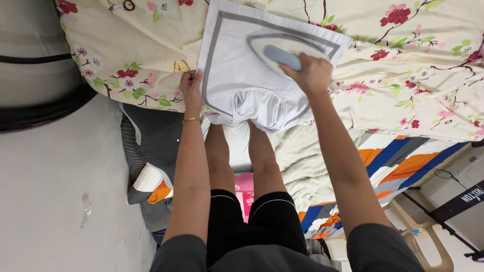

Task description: The person irons a white shirt on a bed, smoothing the fabric and using an iron to remove wrinkles. After ironing, the person places the shirt on a hanger and buttons it up.

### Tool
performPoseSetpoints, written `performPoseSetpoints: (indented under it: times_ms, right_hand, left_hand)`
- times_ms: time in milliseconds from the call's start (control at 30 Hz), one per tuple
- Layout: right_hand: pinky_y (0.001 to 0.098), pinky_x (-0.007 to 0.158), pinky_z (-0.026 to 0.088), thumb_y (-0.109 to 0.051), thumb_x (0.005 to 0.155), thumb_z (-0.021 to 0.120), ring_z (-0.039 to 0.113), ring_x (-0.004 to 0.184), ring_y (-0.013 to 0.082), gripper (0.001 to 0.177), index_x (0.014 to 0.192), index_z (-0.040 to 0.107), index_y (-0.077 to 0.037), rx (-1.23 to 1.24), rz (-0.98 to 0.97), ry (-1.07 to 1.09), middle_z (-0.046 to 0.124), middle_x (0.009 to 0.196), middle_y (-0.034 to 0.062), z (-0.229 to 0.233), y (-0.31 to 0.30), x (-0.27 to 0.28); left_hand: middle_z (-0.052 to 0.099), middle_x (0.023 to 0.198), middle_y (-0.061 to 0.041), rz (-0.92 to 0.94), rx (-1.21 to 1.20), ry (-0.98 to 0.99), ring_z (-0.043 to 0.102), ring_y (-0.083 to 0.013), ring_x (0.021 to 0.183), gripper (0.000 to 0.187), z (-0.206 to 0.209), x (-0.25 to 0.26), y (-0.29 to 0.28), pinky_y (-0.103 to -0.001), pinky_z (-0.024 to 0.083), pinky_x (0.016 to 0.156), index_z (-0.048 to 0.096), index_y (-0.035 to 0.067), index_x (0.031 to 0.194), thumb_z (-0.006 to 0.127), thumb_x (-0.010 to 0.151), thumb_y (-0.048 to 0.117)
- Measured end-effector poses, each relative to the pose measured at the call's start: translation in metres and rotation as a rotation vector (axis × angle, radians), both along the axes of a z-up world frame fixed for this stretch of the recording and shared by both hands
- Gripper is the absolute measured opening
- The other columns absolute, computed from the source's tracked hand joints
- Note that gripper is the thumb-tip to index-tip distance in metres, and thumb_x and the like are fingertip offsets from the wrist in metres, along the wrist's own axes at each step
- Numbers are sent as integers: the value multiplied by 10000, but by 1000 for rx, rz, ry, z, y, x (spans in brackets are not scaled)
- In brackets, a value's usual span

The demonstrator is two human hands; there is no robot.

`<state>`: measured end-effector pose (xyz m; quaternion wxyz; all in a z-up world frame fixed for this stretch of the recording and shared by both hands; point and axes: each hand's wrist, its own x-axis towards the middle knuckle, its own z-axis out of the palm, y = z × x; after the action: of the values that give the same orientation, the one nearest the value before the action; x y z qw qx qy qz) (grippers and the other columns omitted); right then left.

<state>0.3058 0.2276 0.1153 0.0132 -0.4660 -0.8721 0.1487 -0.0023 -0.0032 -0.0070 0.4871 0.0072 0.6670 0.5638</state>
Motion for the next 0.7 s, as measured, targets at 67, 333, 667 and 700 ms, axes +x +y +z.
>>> performPoseSetpoints:
  times_ms: [67, 333, 667, 700]
  right_hand:
    - [360, 542, 530, -656, 863, 826, 671, 540, 216, 536, 856, 731, -129, -30, 48, 46, 695, 666, 28, -4, 1, -31]
    - [362, 489, 520, -748, 864, 746, 663, 510, 239, 656, 741, 637, -113, 8, -96, 135, 673, 595, 43, -5, 6, -173]
    - [382, 527, 546, -703, 894, 831, 677, 537, 233, 562, 907, 737, -149, 87, -36, 23, 661, 619, 24, -21, 47, -28]
    - [374, 527, 544, -685, 889, 831, 668, 533, 227, 544, 896, 728, -151, 87, -40, 1, 647, 611, 17, -21, 51, -5]
  left_hand:
    - [662, 876, 24, -13, -39, 3, 544, -50, 775, 218, 4, 2, 0, -210, 455, 734, 669, 30, 983, 762, 960, 226]
    - [625, 865, 24, 0, -73, -3, 520, -62, 779, 252, 6, -1, 4, -226, 450, 731, 659, 19, 972, 785, 958, 237]
    - [680, 855, -12, 31, -98, -81, 585, -77, 734, 275, 0, -7, 5, -227, 489, 686, 664, -1, 966, 811, 910, 224]
    - [679, 854, -12, 24, -102, -76, 581, -77, 727, 281, -1, -8, 5, -228, 485, 681, 670, -6, 969, 816, 906, 225]
